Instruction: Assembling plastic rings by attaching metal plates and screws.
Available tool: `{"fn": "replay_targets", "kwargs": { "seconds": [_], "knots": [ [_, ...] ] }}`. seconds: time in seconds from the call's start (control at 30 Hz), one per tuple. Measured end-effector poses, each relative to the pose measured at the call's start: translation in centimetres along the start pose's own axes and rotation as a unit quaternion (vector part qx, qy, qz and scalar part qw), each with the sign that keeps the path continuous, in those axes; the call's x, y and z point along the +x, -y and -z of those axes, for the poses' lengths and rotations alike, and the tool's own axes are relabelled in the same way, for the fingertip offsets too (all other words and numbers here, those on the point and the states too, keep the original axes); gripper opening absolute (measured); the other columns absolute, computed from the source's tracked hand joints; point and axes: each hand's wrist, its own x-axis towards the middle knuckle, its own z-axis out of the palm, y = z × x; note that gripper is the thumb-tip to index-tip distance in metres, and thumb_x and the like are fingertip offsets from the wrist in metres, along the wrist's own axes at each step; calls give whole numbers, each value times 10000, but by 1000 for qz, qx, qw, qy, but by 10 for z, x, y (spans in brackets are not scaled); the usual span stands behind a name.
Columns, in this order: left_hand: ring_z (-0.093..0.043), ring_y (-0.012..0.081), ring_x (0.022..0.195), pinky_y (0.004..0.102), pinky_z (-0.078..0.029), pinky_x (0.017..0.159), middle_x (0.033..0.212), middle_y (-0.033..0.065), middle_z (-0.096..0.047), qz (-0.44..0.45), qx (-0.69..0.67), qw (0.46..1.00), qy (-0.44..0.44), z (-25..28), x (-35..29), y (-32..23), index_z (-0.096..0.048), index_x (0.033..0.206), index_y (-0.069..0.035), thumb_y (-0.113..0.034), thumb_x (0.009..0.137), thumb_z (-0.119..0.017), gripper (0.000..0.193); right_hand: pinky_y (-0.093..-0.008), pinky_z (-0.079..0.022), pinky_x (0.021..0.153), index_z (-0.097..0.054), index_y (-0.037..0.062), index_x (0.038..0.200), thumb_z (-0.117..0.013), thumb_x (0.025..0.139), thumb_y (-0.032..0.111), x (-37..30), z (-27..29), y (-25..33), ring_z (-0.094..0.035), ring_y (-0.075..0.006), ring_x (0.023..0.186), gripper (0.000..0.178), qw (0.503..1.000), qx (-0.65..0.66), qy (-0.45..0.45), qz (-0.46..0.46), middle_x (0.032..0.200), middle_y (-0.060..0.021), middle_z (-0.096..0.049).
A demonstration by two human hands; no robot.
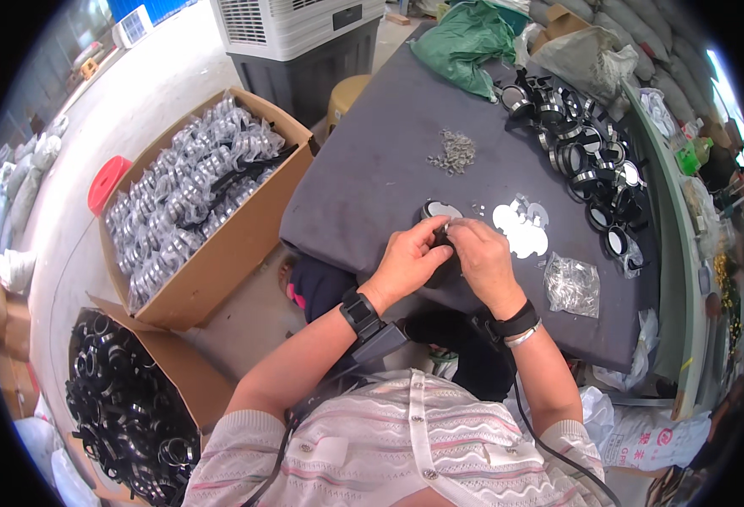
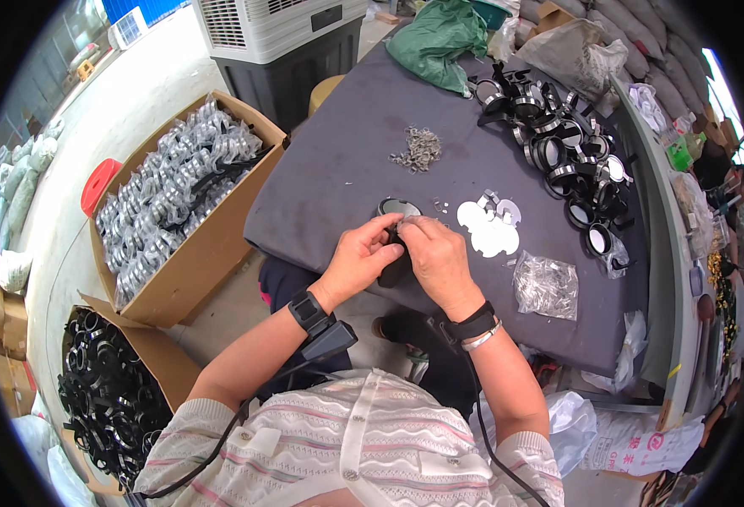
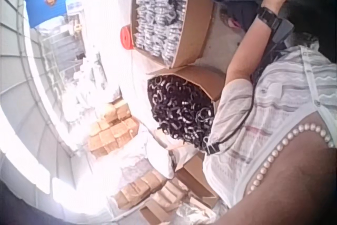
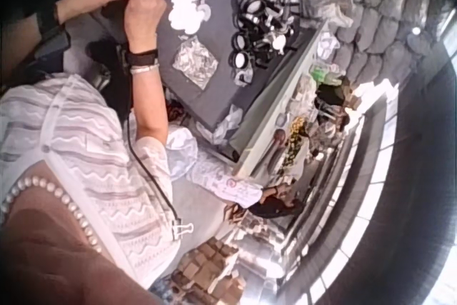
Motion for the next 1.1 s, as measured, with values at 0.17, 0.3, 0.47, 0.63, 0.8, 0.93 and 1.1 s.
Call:
{"fn": "replay_targets", "kwargs": {
  "seconds": [0.17,0.3,0.47,0.63,0.8,0.93,1.1],
  "knots": [
    [-464,32,509,223,-408,458,638,-23,-518,-18,22,998,-62,-3,-1,2,-590,1183,-46,-80,895,-522,298,-307,-532,640,-620,10,917,-622,817,42,2,8,-11,-655,-230,762,104,991,100,12,-88,855,-113,-644],
    [-461,32,482,226,-402,450,589,-25,-511,-11,14,997,-81,-6,2,0,-609,1134,-42,-81,906,-496,258,-300,-515,638,-616,-5,985,-604,850,44,24,15,-43,-636,-216,690,144,920,190,53,-339,829,-109,-617],
    [-448,30,459,229,-394,442,554,-32,-496,-31,22,994,-101,-7,3,1,-615,1102,-49,-74,909,-492,230,-377,-515,695,-629,5,982,-632,783,9,28,-6,-76,-629,-319,748,199,982,-7,116,-149,882,-161,-612],
    [-448,31,466,229,-391,445,567,-33,-507,-36,22,994,-103,-7,5,4,-614,1102,-48,-81,911,-500,225,-384,-503,695,-625,8,821,-659,716,21,32,-8,-80,-623,-347,774,111,971,-72,167,-153,823,-177,-626],
    [-553,77,664,251,-462,621,781,86,-654,-6,29,995,-93,-14,5,1,-627,1087,-40,-114,862,-587,241,-317,-484,515,-632,4,807,-650,760,59,6,10,-74,-599,-170,563,74,955,138,48,-257,704,-96,-604],
    [-618,148,837,304,-499,754,951,61,-662,28,67,990,-118,11,-9,17,-625,1087,-17,-45,875,-540,231,-445,-493,704,-580,-3,779,-581,715,30,-8,-2,-31,-602,-379,773,72,967,139,73,-202,807,-187,-602],
    [-544,72,617,218,-463,505,948,52,-631,29,-36,997,-60,-4,0,6,-608,1105,-21,-43,900,-491,237,-429,-516,608,-582,21,811,-541,785,85,-40,15,-15,-632,-353,715,80,977,-51,139,-151,805,-172,-597]
  ]
}}
